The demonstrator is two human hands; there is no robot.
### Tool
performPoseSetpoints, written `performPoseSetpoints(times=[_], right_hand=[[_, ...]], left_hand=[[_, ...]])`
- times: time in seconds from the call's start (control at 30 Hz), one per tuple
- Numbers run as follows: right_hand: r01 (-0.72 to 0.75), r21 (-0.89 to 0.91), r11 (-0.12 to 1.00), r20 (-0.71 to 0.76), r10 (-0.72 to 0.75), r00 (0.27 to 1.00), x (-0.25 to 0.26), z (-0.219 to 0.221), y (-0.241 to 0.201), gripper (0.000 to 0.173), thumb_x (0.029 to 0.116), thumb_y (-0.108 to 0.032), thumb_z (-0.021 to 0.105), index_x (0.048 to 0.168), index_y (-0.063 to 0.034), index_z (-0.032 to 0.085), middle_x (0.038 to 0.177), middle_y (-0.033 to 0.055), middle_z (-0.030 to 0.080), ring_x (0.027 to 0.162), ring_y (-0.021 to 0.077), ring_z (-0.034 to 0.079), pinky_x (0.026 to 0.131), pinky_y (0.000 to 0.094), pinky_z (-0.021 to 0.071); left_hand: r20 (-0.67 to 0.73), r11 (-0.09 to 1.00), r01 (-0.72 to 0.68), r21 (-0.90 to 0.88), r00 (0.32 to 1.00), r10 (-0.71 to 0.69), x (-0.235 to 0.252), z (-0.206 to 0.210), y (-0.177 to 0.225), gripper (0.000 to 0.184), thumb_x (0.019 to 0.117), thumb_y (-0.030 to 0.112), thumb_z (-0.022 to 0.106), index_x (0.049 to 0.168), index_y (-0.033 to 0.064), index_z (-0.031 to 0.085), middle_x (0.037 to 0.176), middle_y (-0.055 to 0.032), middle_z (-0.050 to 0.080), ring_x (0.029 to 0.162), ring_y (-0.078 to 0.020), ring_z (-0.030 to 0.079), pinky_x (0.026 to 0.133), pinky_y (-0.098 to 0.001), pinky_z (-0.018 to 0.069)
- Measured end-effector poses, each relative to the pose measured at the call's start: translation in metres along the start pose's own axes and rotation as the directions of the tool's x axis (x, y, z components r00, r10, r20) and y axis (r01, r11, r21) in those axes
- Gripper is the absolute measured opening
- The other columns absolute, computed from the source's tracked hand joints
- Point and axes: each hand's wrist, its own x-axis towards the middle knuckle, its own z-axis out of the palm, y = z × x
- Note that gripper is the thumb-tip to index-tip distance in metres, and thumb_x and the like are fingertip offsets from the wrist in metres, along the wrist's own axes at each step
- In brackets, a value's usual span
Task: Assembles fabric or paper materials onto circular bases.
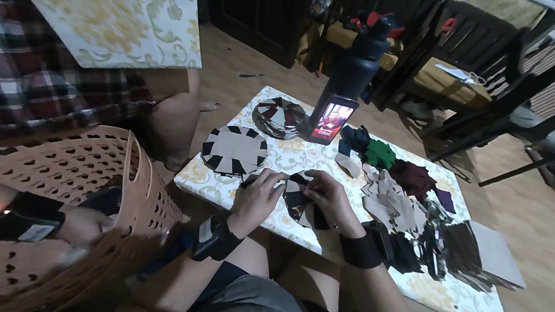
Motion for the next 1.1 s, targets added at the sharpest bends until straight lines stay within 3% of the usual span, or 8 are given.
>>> performPoseSetpoints(times=[0.1, 0.27, 0.37, 0.5, 0.63, 0.83, 1.0, 1.1], right_hand=[[-0.004, -0.009, 1.000, 0.001, 0.004, 1.000, 0.001, 0.002, 0.000, 0.039, 0.0921, -0.006, 0.073, 0.129, -0.0018, 0.061, 0.096, 0.0066, 0.071, 0.081, 0.0121, 0.069, 0.076, 0.0301, 0.0593], [-0.011, -0.042, 0.999, 0.012, 0.012, 1.000, 0.001, 0.003, -0.001, 0.033, 0.0921, -0.006, 0.072, 0.123, 0.0009, 0.063, 0.096, 0.0082, 0.072, 0.081, 0.0129, 0.069, 0.077, 0.0307, 0.0591], [-0.016, -0.060, 0.998, 0.013, 0.017, 1.000, 0.001, 0.004, -0.002, 0.031, 0.0924, -0.006, 0.072, 0.122, 0.0009, 0.064, 0.097, 0.0080, 0.072, 0.082, 0.0124, 0.070, 0.078, 0.0305, 0.0590], [-0.008, -0.072, 0.997, 0.012, 0.009, 1.000, 0.000, 0.004, -0.004, 0.029, 0.0925, -0.006, 0.072, 0.120, 0.0013, 0.065, 0.097, 0.0097, 0.073, 0.085, 0.0143, 0.071, 0.080, 0.0323, 0.0591], [-0.011, -0.082, 0.997, 0.007, 0.011, 1.000, 0.000, 0.005, -0.004, 0.030, 0.0921, -0.006, 0.072, 0.121, 0.0010, 0.065, 0.098, 0.0095, 0.073, 0.087, 0.0139, 0.071, 0.082, 0.0319, 0.0591], [0.031, -0.102, 0.994, -0.004, -0.032, 0.999, -0.001, 0.008, -0.003, 0.027, 0.0920, -0.006, 0.072, 0.117, 0.0005, 0.067, 0.096, 0.0102, 0.073, 0.087, 0.0158, 0.071, 0.083, 0.0347, 0.0597], [0.049, -0.307, 0.950, -0.053, -0.069, 0.996, -0.005, 0.007, -0.002, 0.025, 0.0912, -0.007, 0.071, 0.116, -0.0039, 0.071, 0.102, 0.0108, 0.071, 0.092, 0.0229, 0.070, 0.085, 0.0450, 0.0581], [0.018, -0.365, 0.931, -0.111, -0.063, 0.992, -0.011, -0.002, 0.003, 0.026, 0.0926, -0.007, 0.069, 0.119, -0.0047, 0.071, 0.105, 0.0119, 0.070, 0.086, 0.0236, 0.069, 0.080, 0.0448, 0.0589]], left_hand=[[0.016, 1.000, -0.006, 0.026, 1.000, 0.006, -0.001, 0.001, 0.000, 0.027, 0.1018, 0.030, 0.060, 0.120, 0.0140, 0.072, 0.108, -0.0060, 0.065, 0.071, -0.0138, 0.059, 0.063, -0.0341, 0.0523], [0.137, 0.997, 0.008, 0.074, 0.990, -0.018, 0.001, 0.001, 0.003, 0.033, 0.0949, 0.033, 0.071, 0.123, 0.0161, 0.071, 0.119, -0.0110, 0.067, 0.102, -0.0316, 0.069, 0.080, -0.0561, 0.0568], [0.132, 0.996, 0.001, 0.091, 0.991, -0.014, 0.000, 0.001, 0.005, 0.031, 0.0964, 0.031, 0.069, 0.123, 0.0166, 0.071, 0.119, -0.0105, 0.067, 0.099, -0.0305, 0.069, 0.077, -0.0536, 0.0572], [-0.024, 0.995, -0.056, 0.088, 0.998, 0.058, -0.005, 0.004, 0.001, 0.025, 0.1030, 0.028, 0.058, 0.118, 0.0157, 0.073, 0.110, -0.0078, 0.068, 0.081, -0.0205, 0.067, 0.067, -0.0414, 0.0566], [-0.034, 0.963, -0.199, 0.180, 0.978, 0.208, -0.005, 0.006, -0.004, 0.023, 0.0946, 0.037, 0.069, 0.104, 0.0198, 0.081, 0.102, -0.0070, 0.070, 0.089, -0.0259, 0.066, 0.077, -0.0470, 0.0542], [0.072, 0.942, -0.192, 0.276, 0.981, 0.178, -0.004, 0.005, -0.002, 0.027, 0.0924, 0.044, 0.070, 0.103, 0.0217, 0.082, 0.104, -0.0074, 0.071, 0.095, -0.0294, 0.066, 0.081, -0.0514, 0.0509], [0.093, 0.943, -0.178, 0.281, 0.983, 0.158, -0.003, 0.004, -0.001, 0.027, 0.0924, 0.043, 0.070, 0.103, 0.0217, 0.081, 0.103, -0.0061, 0.071, 0.095, -0.0275, 0.066, 0.081, -0.0500, 0.0506], [0.097, 0.945, -0.179, 0.273, 0.983, 0.158, -0.003, 0.004, 0.000, 0.025, 0.0928, 0.043, 0.070, 0.102, 0.0223, 0.081, 0.102, -0.0065, 0.071, 0.095, -0.0283, 0.066, 0.082, -0.0505, 0.0513]])
